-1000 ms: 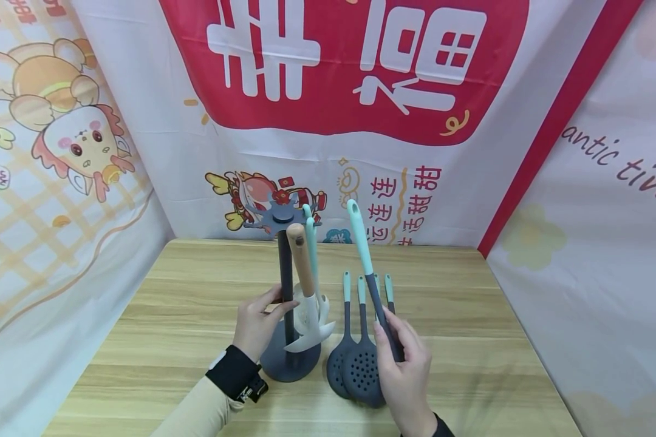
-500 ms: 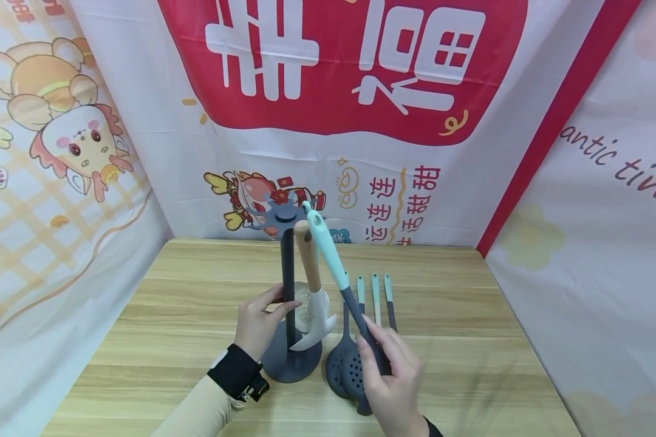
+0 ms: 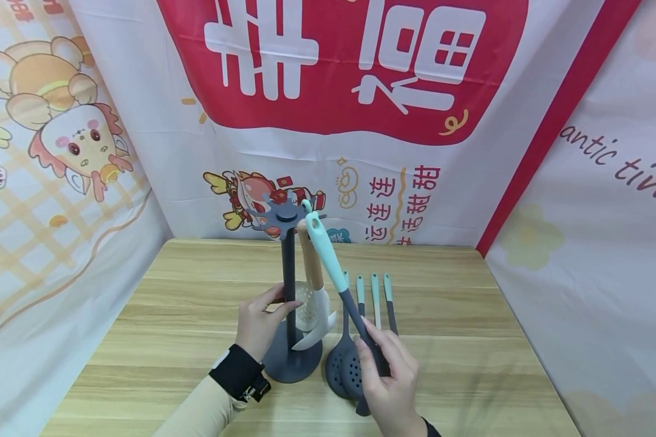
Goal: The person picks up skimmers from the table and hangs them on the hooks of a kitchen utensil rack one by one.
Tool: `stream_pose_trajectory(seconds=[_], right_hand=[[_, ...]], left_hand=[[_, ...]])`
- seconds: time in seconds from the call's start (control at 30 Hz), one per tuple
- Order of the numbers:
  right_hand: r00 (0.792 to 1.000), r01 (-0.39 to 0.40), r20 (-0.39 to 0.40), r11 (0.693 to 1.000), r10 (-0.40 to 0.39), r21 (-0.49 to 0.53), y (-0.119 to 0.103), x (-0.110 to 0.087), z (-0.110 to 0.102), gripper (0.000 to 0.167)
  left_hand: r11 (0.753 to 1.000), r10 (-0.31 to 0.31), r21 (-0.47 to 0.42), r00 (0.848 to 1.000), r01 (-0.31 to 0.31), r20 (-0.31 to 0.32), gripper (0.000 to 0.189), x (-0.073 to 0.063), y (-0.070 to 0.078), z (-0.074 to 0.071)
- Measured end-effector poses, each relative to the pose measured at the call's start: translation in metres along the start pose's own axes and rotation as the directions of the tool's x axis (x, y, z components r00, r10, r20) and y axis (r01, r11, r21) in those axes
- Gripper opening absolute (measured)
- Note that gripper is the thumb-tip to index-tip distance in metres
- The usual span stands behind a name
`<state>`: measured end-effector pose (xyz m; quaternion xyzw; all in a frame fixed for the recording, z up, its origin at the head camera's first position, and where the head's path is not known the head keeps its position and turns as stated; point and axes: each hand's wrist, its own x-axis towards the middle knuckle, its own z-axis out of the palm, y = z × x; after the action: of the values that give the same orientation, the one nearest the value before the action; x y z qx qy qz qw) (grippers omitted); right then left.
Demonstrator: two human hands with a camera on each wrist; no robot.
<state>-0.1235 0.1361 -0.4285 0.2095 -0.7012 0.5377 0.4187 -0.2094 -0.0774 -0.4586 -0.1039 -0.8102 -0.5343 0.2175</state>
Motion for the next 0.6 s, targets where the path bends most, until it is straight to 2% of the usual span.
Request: stream_pose_trajectory(seconds=[0.3, 0.6], right_hand=[[1.000, -0.008, 0.010, 1.000, 0.008, -0.005, 0.0016, -0.0002, -0.0001, 0.042], [1.000, -0.008, 0.012, 1.000, 0.008, -0.021, 0.0017, -0.0017, 0.0020, 0.042]], left_hand=[[0.999, 0.039, 0.023, 0.999, -0.039, -0.011, 0.027, 0.0010, -0.0005, 0.0029], [1.000, 0.021, 0.005, 0.999, -0.020, -0.025, 0.030, 0.0017, 0.0000, 0.0056]])
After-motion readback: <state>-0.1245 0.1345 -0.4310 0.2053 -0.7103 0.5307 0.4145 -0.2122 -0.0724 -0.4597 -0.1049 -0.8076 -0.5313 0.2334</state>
